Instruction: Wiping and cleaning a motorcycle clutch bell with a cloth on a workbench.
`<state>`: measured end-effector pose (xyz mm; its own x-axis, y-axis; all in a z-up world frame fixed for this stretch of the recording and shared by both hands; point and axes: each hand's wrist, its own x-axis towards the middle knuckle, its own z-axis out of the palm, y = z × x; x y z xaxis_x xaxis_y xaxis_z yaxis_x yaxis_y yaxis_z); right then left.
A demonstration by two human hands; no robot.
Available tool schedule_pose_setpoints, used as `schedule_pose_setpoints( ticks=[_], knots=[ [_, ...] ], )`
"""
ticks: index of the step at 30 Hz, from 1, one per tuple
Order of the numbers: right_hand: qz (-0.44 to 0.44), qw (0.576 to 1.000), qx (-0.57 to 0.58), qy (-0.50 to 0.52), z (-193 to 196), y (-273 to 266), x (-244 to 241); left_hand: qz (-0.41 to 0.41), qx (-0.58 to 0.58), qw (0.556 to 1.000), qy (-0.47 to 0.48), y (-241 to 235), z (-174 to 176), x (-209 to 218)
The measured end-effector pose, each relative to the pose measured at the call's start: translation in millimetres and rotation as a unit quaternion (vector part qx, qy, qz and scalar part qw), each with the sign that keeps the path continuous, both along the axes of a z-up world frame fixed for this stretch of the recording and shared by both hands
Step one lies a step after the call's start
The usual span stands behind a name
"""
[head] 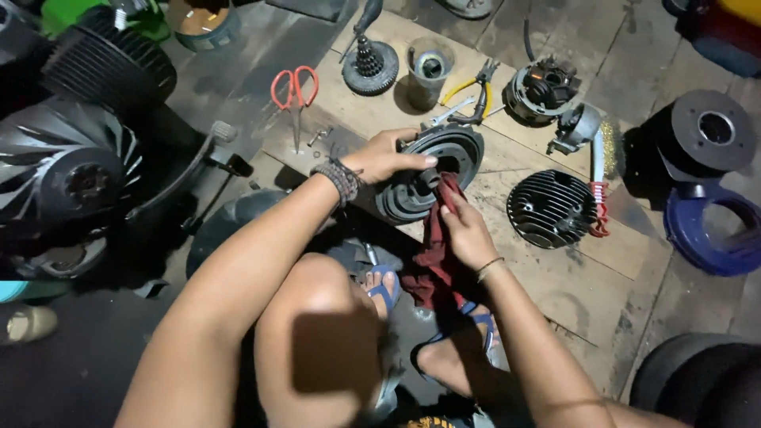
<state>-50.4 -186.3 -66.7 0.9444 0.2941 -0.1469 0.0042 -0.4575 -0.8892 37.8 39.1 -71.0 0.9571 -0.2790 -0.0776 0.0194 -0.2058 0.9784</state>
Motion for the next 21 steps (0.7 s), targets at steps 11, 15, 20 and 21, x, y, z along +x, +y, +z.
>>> schedule_pose_setpoints(
  ticks=[11, 15, 20, 21],
  knots=[
    [0.141, 0.967, -0.214, 0.004, 7, 20, -46, 0.015, 0.220, 0.974, 0.052, -16, 67, -43],
    [0.158, 0.978, -0.132, 0.036, -8, 33, -46, 0.004, 0.257, 0.962, 0.096, -32, 89, -44],
    [0.211, 0.912, -0.343, -0.076, 36, 1, -16, 0.006, 0.312, 0.947, 0.079, -27, 41, -7],
    [0.225, 0.861, -0.441, -0.119, 35, -6, -6, 0.018, 0.332, 0.940, 0.072, -24, 27, 1]
  ],
)
